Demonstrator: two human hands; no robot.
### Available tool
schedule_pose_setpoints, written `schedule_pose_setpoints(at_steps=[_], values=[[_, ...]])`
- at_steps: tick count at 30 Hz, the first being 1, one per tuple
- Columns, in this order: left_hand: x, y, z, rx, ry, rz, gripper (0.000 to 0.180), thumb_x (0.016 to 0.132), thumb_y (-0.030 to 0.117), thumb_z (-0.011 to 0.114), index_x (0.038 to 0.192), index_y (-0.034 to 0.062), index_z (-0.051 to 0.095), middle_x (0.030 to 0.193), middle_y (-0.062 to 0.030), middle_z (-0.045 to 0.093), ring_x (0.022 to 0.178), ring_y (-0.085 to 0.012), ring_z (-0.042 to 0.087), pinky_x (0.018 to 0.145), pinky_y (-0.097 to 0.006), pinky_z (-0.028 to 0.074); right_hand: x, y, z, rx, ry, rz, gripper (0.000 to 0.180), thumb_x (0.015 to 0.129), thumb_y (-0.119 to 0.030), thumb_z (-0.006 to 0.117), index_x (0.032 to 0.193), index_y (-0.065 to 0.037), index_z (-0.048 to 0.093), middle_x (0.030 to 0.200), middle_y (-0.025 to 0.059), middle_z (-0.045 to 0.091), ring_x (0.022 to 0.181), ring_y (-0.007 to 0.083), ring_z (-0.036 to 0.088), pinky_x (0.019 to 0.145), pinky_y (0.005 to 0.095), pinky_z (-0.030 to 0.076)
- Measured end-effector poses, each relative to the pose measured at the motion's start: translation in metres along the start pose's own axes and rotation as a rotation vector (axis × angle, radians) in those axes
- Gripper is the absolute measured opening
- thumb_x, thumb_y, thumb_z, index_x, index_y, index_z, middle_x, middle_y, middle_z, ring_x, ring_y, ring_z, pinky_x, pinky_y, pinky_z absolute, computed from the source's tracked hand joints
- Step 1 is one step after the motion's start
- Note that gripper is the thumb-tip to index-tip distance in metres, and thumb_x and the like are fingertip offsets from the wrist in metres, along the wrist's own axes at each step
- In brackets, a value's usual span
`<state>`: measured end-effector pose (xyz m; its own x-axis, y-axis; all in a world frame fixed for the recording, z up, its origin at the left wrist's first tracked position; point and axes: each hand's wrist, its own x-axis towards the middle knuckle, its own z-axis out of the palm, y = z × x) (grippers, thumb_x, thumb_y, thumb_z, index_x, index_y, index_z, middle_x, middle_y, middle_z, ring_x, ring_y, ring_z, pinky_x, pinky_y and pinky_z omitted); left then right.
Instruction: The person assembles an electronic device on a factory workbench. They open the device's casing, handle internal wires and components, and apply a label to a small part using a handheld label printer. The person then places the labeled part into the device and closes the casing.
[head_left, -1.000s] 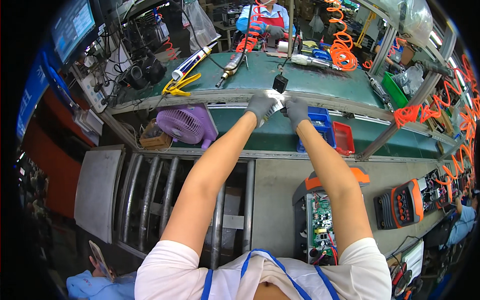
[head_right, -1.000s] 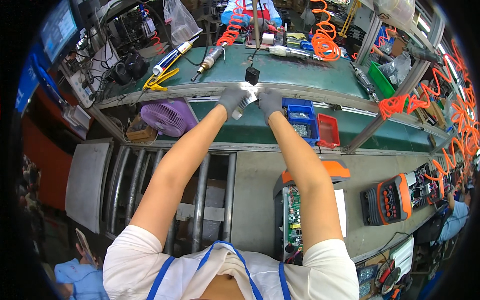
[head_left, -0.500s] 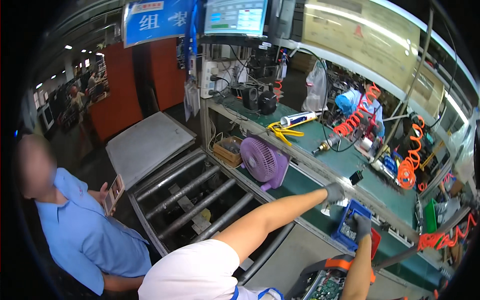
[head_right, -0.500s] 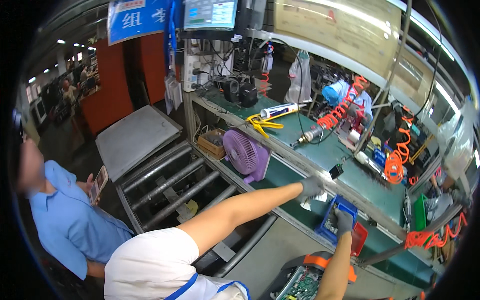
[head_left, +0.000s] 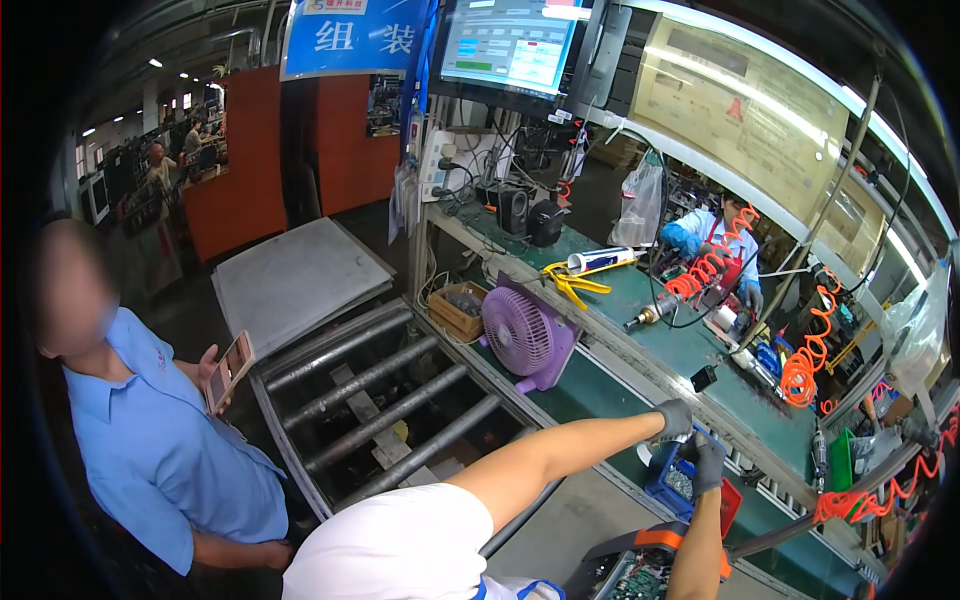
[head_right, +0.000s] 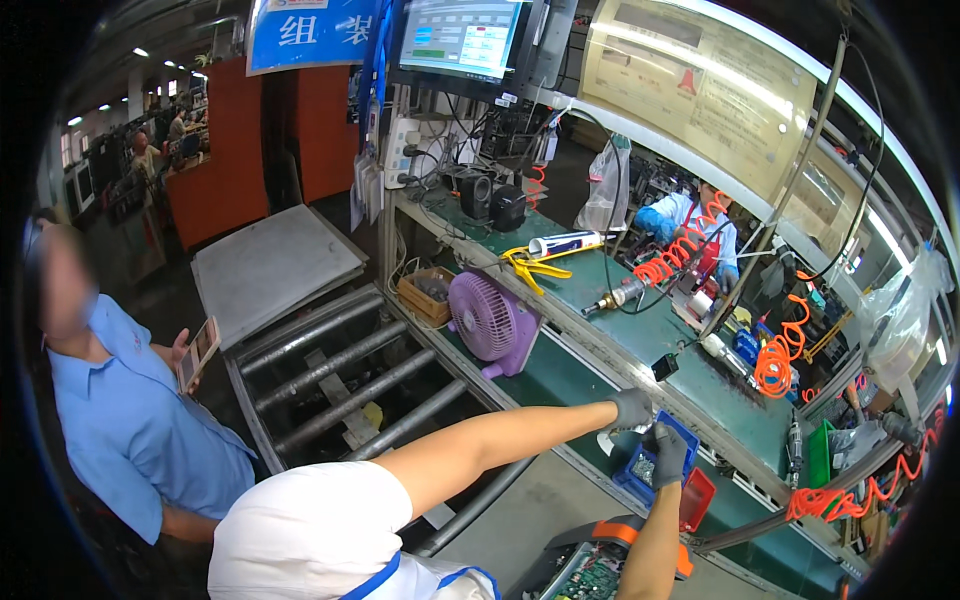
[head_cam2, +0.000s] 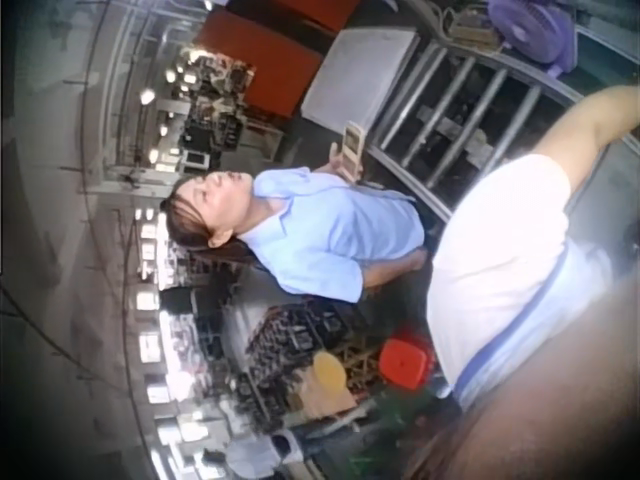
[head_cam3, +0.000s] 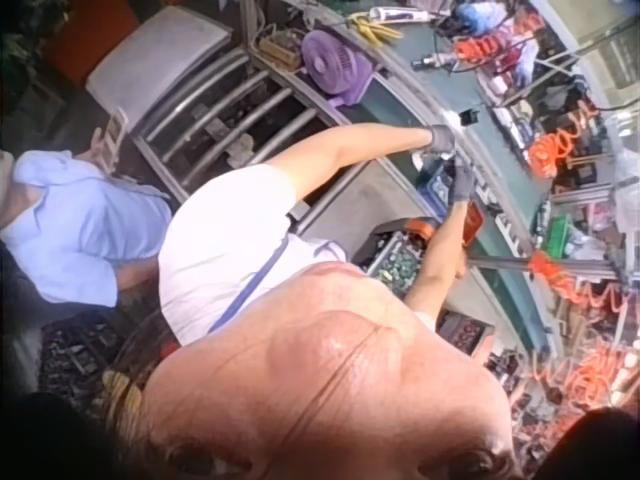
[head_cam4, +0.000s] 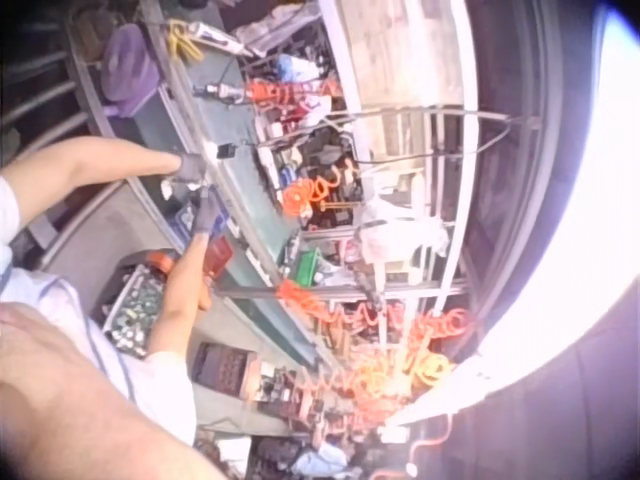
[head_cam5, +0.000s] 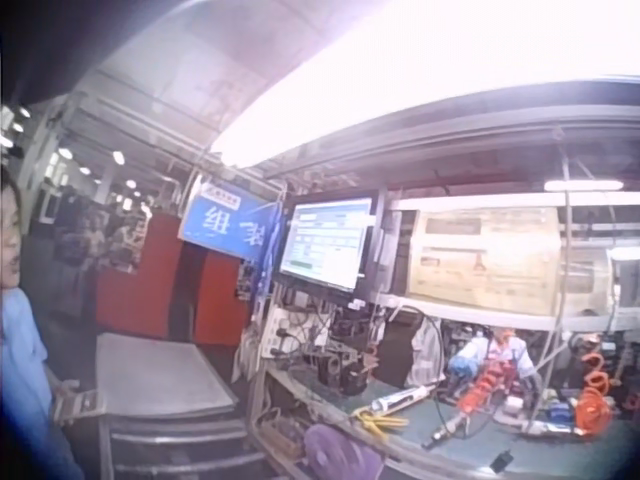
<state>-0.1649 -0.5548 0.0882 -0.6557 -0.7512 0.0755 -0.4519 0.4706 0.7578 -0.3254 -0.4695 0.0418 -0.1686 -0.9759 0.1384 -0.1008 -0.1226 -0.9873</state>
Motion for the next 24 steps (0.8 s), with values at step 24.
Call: schedule_pose_setpoints(at_steps=[24], values=[[0.042, -0.033, 0.039, -0.003, 0.002, 0.065, 0.012, 0.066, 0.013, 0.061, 0.075, 0.0062, 0.065, 0.068, -0.0086, 0.061, 0.060, -0.0175, 0.057, 0.054, -0.034, 0.047, 0.002, 0.005, -0.002, 0.165, 0.101, 0.095, 0.012, 0.086, -0.018, 0.058, 0.095, -0.010, 0.062, 0.074, -0.0025, 0.058, 0.060, 0.0064, 0.053, 0.057, 0.0217, 0.046]])
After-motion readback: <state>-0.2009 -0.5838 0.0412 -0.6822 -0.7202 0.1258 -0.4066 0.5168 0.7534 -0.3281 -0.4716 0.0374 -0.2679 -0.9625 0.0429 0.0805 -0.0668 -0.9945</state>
